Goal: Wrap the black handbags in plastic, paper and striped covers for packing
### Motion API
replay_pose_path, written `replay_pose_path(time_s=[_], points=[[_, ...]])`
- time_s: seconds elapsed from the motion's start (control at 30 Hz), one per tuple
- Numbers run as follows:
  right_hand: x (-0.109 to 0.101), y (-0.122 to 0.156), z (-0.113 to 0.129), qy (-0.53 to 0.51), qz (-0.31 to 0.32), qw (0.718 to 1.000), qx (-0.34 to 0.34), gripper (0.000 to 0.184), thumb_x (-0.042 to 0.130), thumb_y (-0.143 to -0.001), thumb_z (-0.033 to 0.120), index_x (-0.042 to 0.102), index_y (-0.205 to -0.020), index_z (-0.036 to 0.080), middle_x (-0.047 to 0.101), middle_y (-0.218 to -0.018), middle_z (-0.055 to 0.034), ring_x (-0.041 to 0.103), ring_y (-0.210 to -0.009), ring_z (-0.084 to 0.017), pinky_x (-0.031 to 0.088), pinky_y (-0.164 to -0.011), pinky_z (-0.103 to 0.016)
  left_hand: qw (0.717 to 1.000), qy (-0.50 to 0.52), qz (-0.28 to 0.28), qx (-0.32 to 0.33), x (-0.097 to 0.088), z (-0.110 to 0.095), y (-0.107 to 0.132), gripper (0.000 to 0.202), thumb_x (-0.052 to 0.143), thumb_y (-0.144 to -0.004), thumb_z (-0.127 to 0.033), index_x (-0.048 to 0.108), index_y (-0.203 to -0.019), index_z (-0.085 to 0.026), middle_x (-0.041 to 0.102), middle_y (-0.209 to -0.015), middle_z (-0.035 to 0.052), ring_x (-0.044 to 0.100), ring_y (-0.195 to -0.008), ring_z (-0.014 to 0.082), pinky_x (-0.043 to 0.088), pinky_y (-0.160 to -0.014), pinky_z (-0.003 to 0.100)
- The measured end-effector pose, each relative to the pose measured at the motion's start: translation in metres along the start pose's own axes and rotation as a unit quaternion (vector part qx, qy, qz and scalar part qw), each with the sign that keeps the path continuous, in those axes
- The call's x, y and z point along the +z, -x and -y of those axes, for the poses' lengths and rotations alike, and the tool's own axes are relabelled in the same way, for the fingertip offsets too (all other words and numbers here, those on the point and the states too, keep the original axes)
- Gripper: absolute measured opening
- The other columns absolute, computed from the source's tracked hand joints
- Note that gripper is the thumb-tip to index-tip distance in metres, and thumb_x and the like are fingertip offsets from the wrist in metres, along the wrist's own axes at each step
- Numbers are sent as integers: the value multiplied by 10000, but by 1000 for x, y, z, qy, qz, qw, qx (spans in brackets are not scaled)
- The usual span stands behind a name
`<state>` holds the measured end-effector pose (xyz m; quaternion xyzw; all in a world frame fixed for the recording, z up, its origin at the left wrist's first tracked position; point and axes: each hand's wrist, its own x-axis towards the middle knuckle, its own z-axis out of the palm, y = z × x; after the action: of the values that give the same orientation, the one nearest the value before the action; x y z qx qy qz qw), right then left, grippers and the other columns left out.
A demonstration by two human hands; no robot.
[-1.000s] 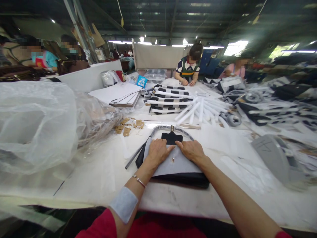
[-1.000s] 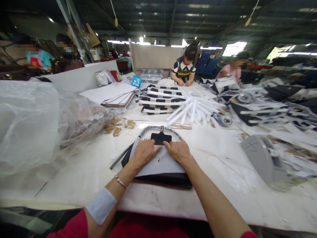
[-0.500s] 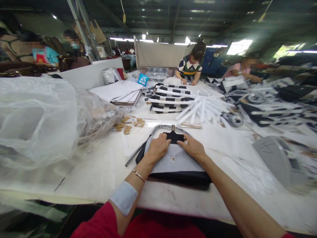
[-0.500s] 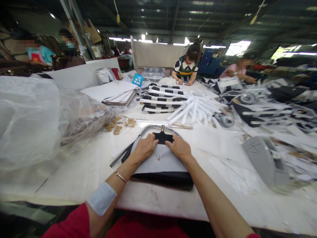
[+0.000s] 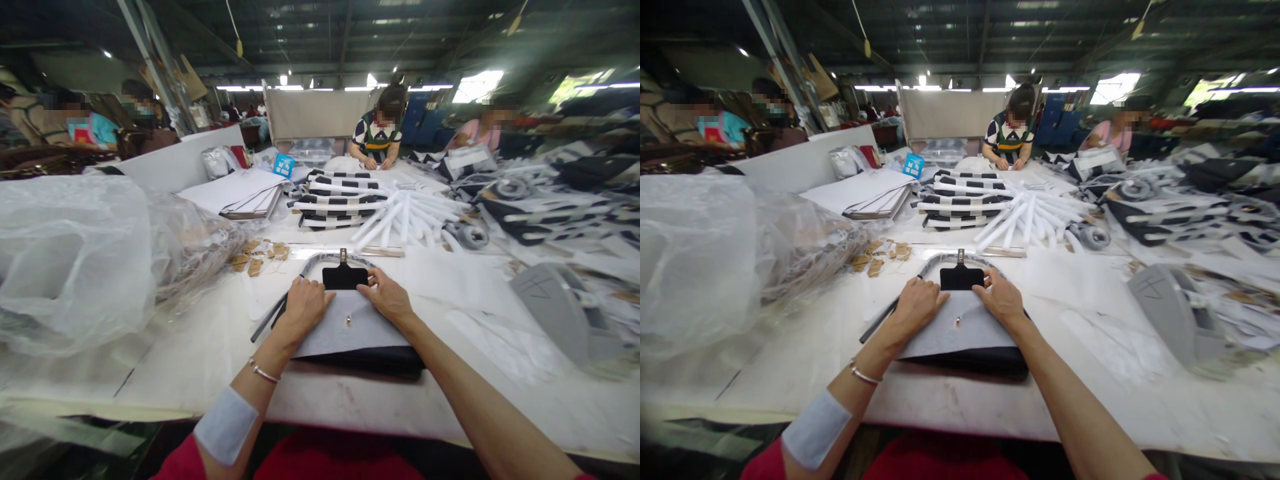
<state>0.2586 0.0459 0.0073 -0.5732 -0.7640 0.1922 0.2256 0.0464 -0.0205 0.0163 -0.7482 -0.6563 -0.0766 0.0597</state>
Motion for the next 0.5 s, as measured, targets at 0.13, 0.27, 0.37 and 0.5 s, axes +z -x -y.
replay_pose_path(time_s=[0.13,0.27,0.37,0.5], points=[[3,-1,-7,-20,-24,999,-24,216,627,-827,371,582,-1018,280,715,-858,24,675,-800,-230,465,-708,-335,1000,9,6,20,4,2,-5,446,368,-995,-433,705,-911,-152,732,-868,107,665,-873,266,410,-876,427],[7,-3,-15,-69,-51,994,-67,143,615,-816,338,568,-927,261,708,-852,7,678,-840,-229,475,-744,-338,1000,10,7,16,5,5,-12,524,286,-1012,-427,731,-921,-165,734,-816,108,675,-823,270,434,-797,408],[11,-4,-20,-105,-65,987,-102,139,611,-797,331,545,-884,245,691,-832,-9,669,-845,-236,484,-774,-360,1000,13,5,6,6,6,-16,548,237,-1022,-403,747,-950,-215,738,-797,82,682,-767,252,438,-754,391],[15,1,-21,-97,-117,978,-145,115,601,-786,315,558,-853,232,664,-813,-31,641,-821,-242,487,-808,-394,1000,15,3,4,8,7,-16,534,269,-1017,-405,756,-923,-210,741,-809,89,683,-811,252,437,-831,398]])
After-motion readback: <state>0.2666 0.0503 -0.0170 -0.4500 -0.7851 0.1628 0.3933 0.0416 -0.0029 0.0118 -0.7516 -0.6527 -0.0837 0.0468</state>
